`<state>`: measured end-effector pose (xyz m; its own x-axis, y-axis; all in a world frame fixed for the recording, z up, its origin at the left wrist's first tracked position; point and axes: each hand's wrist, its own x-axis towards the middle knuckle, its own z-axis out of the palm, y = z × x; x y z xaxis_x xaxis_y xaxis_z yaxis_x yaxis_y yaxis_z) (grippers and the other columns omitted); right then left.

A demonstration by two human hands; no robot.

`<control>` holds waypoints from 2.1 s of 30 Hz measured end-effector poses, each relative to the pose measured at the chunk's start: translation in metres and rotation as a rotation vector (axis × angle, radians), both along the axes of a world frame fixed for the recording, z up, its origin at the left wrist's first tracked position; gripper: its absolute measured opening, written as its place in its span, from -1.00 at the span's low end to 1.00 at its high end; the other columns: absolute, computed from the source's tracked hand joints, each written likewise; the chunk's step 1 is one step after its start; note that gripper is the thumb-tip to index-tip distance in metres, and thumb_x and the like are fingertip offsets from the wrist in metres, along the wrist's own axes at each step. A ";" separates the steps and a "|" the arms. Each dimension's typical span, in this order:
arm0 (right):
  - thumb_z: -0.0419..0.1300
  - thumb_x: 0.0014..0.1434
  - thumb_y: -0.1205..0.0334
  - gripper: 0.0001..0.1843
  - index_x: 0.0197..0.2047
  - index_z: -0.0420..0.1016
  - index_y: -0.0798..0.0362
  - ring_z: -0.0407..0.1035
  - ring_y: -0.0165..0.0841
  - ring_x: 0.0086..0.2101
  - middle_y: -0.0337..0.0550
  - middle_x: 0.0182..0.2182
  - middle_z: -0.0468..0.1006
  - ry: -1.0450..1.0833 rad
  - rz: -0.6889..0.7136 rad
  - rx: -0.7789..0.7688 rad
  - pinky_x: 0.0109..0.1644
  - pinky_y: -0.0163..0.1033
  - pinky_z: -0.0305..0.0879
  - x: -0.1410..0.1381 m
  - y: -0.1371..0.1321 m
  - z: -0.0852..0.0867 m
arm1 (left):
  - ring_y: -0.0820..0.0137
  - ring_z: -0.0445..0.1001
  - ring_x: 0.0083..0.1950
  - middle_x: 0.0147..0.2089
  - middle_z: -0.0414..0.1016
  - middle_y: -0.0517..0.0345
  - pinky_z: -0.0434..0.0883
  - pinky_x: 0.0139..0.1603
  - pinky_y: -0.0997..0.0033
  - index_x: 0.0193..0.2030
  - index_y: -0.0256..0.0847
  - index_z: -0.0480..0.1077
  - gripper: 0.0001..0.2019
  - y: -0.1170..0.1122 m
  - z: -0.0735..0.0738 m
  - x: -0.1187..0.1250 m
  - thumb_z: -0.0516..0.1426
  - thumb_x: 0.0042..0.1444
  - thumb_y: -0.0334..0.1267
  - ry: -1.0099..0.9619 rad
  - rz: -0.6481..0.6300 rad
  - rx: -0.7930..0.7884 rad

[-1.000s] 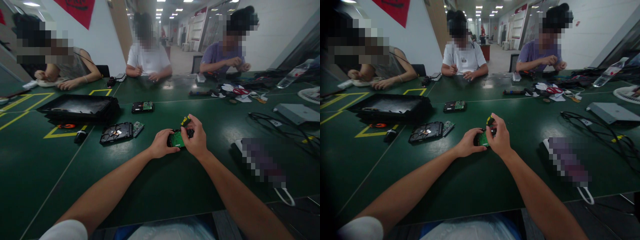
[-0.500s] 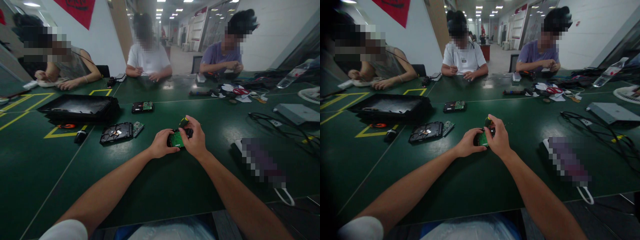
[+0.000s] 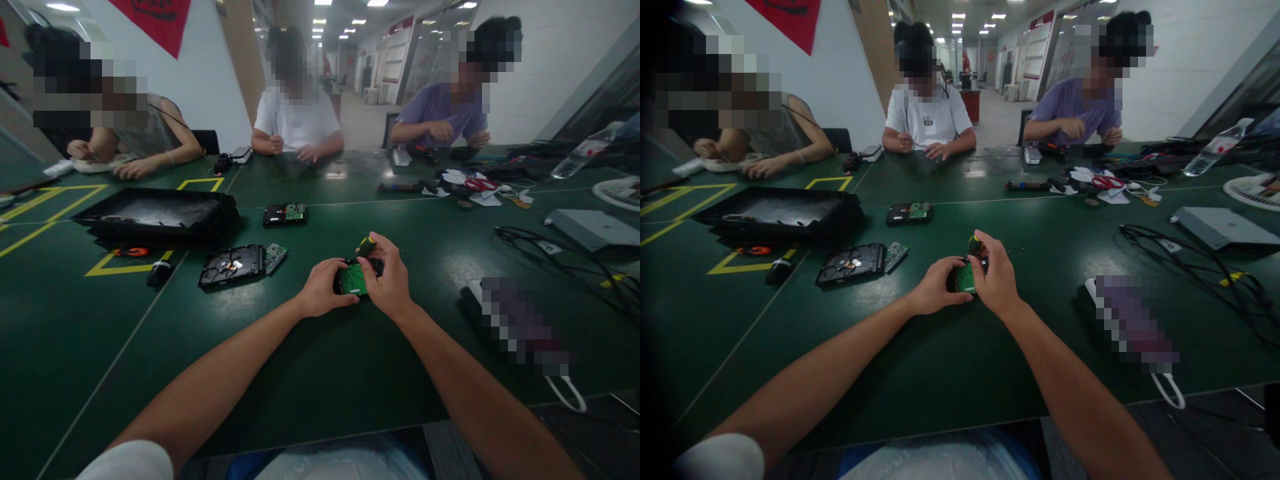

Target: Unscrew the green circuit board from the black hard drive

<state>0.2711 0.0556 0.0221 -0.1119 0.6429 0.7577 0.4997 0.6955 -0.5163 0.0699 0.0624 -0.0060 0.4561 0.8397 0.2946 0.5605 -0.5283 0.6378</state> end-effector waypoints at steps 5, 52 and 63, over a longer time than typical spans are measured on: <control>0.19 0.40 0.21 -0.37 0.44 0.09 -0.21 0.56 -0.20 -0.05 -0.02 0.14 0.48 -0.007 0.015 -0.006 0.05 0.07 0.60 -0.001 -0.001 0.001 | -0.05 0.36 0.38 0.34 0.40 -0.10 0.27 0.38 -0.15 0.21 -0.09 0.34 -0.24 0.000 0.000 0.000 0.45 -0.09 0.08 0.002 0.005 -0.008; 0.17 0.40 0.18 -0.43 0.42 0.19 -0.21 0.52 -0.18 -0.08 -0.05 0.08 0.52 -0.021 -0.107 0.075 0.01 0.08 0.60 -0.001 -0.003 0.008 | -0.04 0.36 0.37 0.33 0.40 -0.10 0.29 0.38 -0.13 0.21 -0.10 0.34 -0.24 0.001 -0.002 -0.001 0.45 -0.10 0.10 0.006 0.002 0.010; 0.12 0.44 0.18 -0.47 0.41 0.18 -0.17 0.53 -0.17 -0.03 -0.02 0.16 0.50 0.013 -0.104 0.046 0.05 0.08 0.58 0.001 -0.002 0.008 | -0.05 0.35 0.38 0.34 0.39 -0.11 0.28 0.38 -0.14 0.21 -0.10 0.33 -0.24 0.000 0.000 -0.001 0.44 -0.08 0.10 0.006 -0.001 0.003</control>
<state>0.2719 0.0531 0.0302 -0.0364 0.6151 0.7876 0.5639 0.6633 -0.4920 0.0687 0.0628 -0.0060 0.4590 0.8383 0.2943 0.5640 -0.5309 0.6325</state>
